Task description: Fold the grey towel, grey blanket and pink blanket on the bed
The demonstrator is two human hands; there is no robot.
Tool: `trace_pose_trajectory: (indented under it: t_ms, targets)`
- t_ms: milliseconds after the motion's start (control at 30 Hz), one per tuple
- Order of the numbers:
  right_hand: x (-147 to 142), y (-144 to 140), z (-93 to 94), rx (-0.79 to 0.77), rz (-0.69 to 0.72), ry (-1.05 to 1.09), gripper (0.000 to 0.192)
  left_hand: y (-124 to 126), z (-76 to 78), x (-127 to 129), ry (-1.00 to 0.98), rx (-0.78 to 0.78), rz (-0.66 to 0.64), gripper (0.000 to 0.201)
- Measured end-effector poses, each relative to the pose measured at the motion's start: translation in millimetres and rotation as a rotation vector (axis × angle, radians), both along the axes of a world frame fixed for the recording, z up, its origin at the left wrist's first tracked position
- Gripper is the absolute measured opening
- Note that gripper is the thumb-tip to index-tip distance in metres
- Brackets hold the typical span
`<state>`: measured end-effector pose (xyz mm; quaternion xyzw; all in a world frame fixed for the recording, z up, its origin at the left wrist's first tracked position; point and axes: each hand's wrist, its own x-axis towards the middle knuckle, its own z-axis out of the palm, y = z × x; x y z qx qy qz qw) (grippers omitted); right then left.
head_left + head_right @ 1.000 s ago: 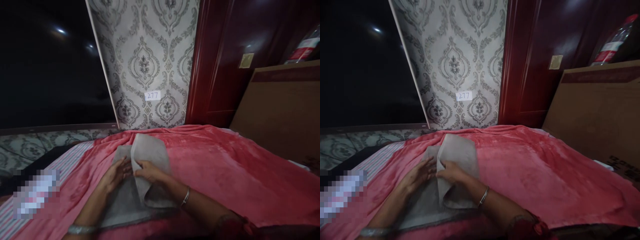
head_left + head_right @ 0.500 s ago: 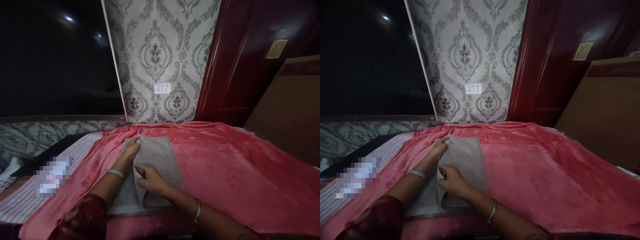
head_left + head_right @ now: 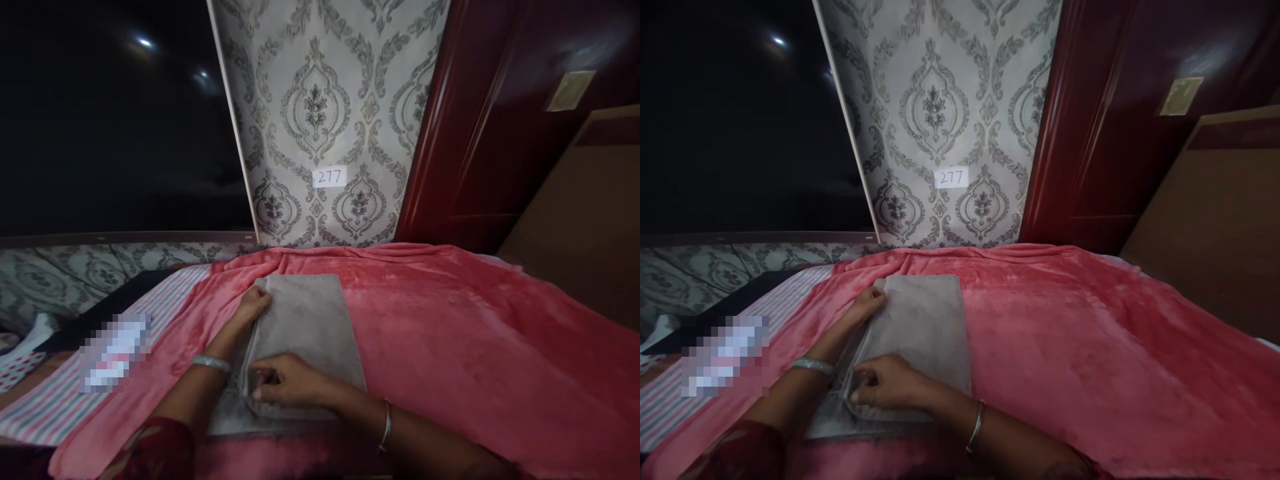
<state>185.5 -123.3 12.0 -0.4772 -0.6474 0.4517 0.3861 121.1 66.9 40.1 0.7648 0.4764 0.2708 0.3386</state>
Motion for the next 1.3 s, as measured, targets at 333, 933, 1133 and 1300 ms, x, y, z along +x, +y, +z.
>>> trace_pose_trajectory:
  t_ms: [333,933,1133,1300]
  targets:
    - [182.6,41.6,15.6,0.041,-0.788,-0.343,0.051,-55.2,1.8,-47.3,0.332,0.105,-0.035,0.024]
    - [205.0,97.1,-23.8,-0.003,-0.832,-0.641,0.040,-64.5,-28.0,-79.6,0.019,-0.031,-0.016,0.011]
    - [188.1,117.6,-0.8,0.039,-0.689,-0.723,0.029,-80.0,-31.9,-85.4,0.042,0.010,-0.072,0.061]
    - [157.0,157.1,10.4,0.107,-0.502,-0.736,0.022,-107.1,-39.2,-100.8,0.161,0.132,-0.082,0.070]
